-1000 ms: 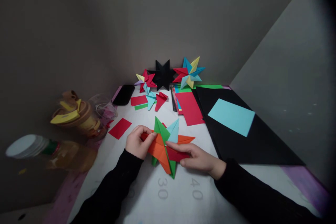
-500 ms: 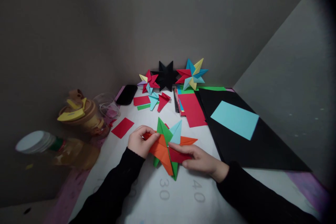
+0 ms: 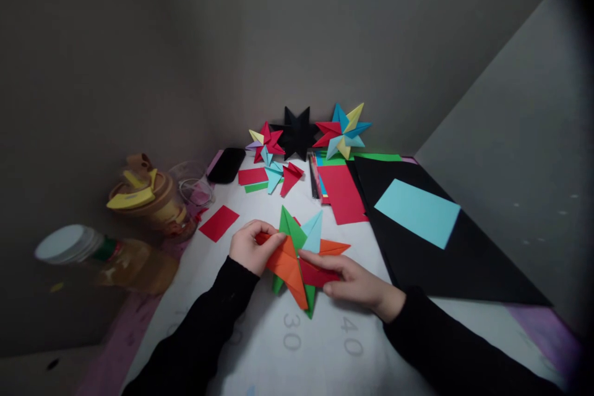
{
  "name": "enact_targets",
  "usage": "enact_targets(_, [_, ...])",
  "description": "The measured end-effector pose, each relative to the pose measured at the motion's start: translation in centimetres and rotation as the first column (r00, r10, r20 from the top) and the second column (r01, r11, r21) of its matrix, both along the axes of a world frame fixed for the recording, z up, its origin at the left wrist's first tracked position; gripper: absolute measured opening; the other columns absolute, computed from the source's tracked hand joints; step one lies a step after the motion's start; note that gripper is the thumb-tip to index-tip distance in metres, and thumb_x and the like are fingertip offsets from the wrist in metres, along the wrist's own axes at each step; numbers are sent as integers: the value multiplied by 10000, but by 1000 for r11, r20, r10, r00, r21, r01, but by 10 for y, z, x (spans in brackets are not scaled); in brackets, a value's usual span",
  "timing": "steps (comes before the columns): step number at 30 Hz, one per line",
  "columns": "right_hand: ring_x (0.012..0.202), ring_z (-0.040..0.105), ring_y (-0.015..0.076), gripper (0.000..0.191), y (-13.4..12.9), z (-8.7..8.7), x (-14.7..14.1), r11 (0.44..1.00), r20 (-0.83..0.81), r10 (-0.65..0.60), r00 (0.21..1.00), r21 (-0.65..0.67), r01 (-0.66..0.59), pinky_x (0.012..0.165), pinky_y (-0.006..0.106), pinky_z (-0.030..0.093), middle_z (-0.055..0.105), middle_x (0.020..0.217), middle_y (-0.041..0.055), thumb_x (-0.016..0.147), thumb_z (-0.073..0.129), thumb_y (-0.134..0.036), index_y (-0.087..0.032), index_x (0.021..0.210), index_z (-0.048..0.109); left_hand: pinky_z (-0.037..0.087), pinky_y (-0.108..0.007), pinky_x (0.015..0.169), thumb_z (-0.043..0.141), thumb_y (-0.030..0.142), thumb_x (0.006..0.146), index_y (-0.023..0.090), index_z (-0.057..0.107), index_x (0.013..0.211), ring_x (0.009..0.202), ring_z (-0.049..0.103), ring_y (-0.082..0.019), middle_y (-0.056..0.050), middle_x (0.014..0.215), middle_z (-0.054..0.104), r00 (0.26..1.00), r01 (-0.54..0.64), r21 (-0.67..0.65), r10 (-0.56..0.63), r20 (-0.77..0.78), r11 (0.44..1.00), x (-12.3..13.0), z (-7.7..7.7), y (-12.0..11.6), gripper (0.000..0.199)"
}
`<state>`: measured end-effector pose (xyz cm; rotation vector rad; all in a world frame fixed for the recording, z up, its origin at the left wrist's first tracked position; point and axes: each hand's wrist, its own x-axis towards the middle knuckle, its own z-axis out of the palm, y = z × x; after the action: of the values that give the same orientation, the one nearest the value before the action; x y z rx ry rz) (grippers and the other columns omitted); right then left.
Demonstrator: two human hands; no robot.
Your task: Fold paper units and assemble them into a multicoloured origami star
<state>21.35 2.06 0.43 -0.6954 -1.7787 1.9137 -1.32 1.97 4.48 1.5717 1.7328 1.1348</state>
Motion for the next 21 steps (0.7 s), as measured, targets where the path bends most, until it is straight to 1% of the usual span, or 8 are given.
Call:
enact_targets(3, [1298, 377, 273, 613, 0, 1, 0, 1000, 3, 6, 1000, -1, -6, 1088, 481, 228, 412, 1413, 88, 788, 641, -321, -231, 1348, 411, 430, -252, 582, 665, 293, 670, 189, 570, 614, 577, 534, -128, 28, 593, 579, 1000, -9, 0, 9, 21, 1000, 1, -1, 0, 152])
enact_targets(8, [1285, 397, 263, 579, 0, 5, -3, 999, -14, 18, 1000, 40, -17, 1080, 468, 256, 438, 1397, 85, 804, 627, -328, -232, 1339, 427, 455, -263, 626, 682, 287, 642, 194, 532, 710, 630, 572, -140, 30, 634, 591, 993, -19, 41, 14, 115, 999, 1, -3, 1, 190])
enact_targets(13, [1217, 483, 251, 473, -1, 1, -6, 997, 39, -44, 998, 58, 42, 1040, 463, 331, 527, 1319, 94, 833, 598, -327, -224, 1284, 499, 455, -259, 626, 689, 293, 636, 192, 530, 703, 630, 568, -136, 30, 641, 596, 993, -33, 59, 26, 118, 998, 2, -3, 1, 200])
enact_targets(18, [1235, 463, 248, 500, -3, 0, -8, 998, 75, -28, 997, 52, 24, 1062, 465, 297, 486, 1356, 94, 832, 601, -332, -230, 1304, 473, 458, -272, 640, 691, 292, 645, 188, 533, 712, 638, 571, -143, 21, 644, 602, 990, -23, 55, 15, 139, 998, 2, -4, 0, 200])
enact_targets(21, [1236, 459, 251, 518, -2, 3, -8, 999, 76, -24, 997, 49, 21, 1062, 469, 292, 480, 1362, 91, 826, 607, -341, -232, 1311, 461, 462, -294, 671, 711, 306, 628, 185, 562, 809, 668, 580, -152, 8, 698, 617, 988, -26, 65, 16, 154, 998, 0, -4, 1, 263])
